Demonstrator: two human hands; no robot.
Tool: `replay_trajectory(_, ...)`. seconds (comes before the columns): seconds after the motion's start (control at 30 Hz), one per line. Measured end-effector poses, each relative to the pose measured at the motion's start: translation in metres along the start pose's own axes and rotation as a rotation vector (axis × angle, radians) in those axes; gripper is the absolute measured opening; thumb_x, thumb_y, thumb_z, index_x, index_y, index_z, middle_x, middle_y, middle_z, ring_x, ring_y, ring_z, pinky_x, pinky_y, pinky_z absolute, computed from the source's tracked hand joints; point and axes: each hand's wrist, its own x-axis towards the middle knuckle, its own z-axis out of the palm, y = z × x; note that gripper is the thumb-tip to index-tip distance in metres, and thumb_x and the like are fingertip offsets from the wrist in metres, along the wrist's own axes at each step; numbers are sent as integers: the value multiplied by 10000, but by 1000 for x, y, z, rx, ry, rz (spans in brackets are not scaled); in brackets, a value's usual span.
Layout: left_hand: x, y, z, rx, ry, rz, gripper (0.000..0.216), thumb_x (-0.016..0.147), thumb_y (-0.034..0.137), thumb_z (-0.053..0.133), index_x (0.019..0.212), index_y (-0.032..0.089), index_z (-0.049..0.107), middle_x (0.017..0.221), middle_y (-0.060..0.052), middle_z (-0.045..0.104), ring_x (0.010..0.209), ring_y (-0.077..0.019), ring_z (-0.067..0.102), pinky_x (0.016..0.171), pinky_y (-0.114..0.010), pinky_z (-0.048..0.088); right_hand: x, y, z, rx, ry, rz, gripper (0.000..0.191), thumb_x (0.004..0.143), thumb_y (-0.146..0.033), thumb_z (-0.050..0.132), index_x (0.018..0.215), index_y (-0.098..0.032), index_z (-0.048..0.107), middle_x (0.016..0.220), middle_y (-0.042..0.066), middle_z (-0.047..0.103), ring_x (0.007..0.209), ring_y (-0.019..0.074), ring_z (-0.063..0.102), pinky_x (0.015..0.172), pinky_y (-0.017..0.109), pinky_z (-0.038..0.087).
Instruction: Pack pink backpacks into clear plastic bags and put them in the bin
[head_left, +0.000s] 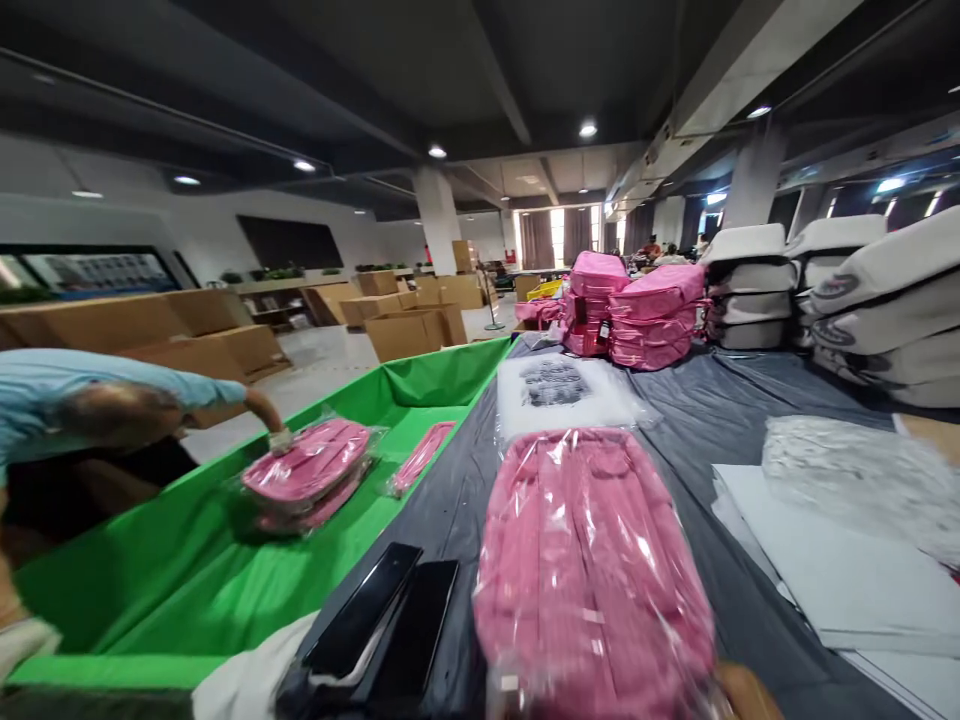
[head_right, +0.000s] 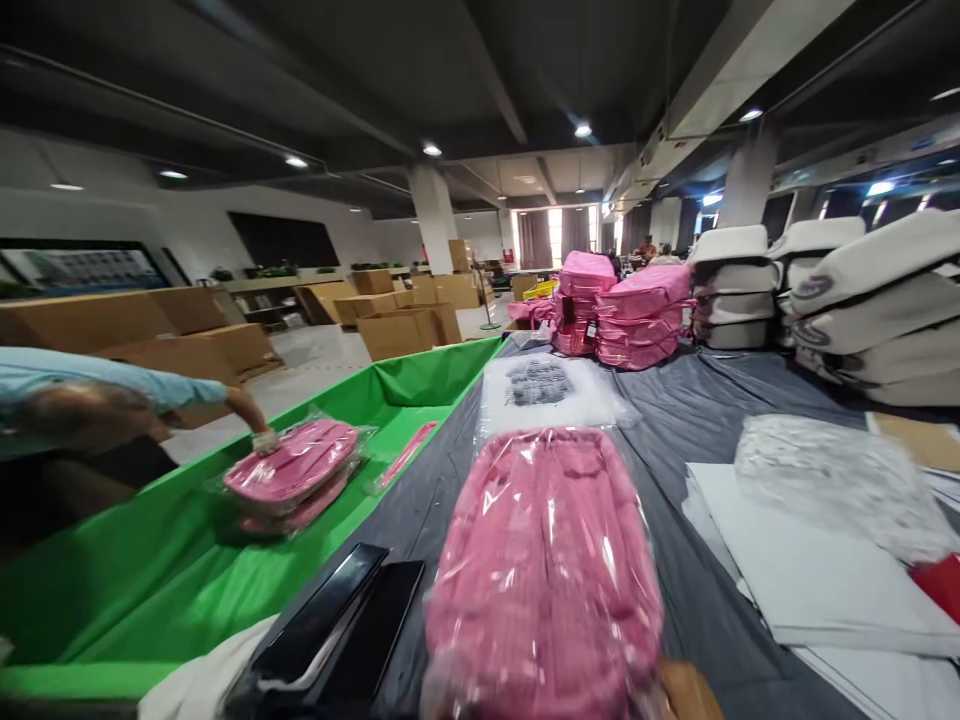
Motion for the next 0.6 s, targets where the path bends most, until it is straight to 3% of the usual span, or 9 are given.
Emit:
replay_trajectory(0.07,6,3,-17,-10,-13,68,409,811,574,727,979,202,712,993,-53,707,953,-264,676,793,-379,579,29,-9,-17,-10,37,-95,460,910,-582,458,796,-196,681,831,56,739,803,253,691,723,351,564)
replay_trajectory(0.13,16,6,-41,-35,84,124,505,642,657,768,848,199,716,879,-51,700,878,-270,681,731,-352,563,52,-13,-44,-49,177,-159,400,847,-546,435,775,-221,658,825,65,751,780,262,699,724,369,561)
replay_trajectory(0.2,20,6,-62,-94,282,92,577,523,688,782,807,192,699,780,-31,664,710,-215,649,599,-301,516,59,-6,-70,-64,369,-90,383,770,-567,480,825,-233,659,843,77,761,770,269,709,736,386,563)
replay_trajectory(0.27,10,2,-71,-211,434,-41,638,475,711,783,809,181,662,665,16,604,520,-135,540,488,-258,437,48,10,-84,-63,384,42,396,729,-619,527,791,-245,642,743,68,743,687,260,701,671,372,556)
replay_trajectory(0.3,-1,-1,-71,-276,440,-126,661,478,746,762,797,179,641,604,37,569,443,-106,467,452,-249,402,37,19,-86,-45,325,130,426,724,-662,529,734,-247,623,669,65,719,621,253,684,611,361,544)
replay_trajectory(0.37,-29,-5,-60,-358,295,-293,711,550,860,636,738,174,617,507,42,526,352,-84,369,405,-248,353,12,31,-81,45,155,306,528,719,-756,503,641,-242,594,589,80,686,535,247,653,506,345,513)
replay_trajectory(0.43,-57,-4,-40,-325,39,-370,767,673,904,484,710,156,647,493,-3,558,327,-93,368,393,-253,333,-11,32,-69,155,31,390,588,698,-795,523,679,-221,646,685,114,734,614,269,699,523,348,542)
replay_trajectory(0.5,-75,3,-13,-202,-202,-267,712,781,810,495,831,140,729,661,-75,693,416,-127,495,454,-270,405,-22,24,-52,169,8,346,595,654,-765,615,837,-207,712,878,129,780,812,300,745,661,366,593)
replay_trajectory(0.6,-78,21,36,-1,-431,34,456,805,510,667,1136,204,740,1111,-102,756,743,-194,654,779,-348,532,-20,9,-27,-75,31,222,552,655,-691,674,945,-223,716,968,114,786,904,321,742,774,395,583)
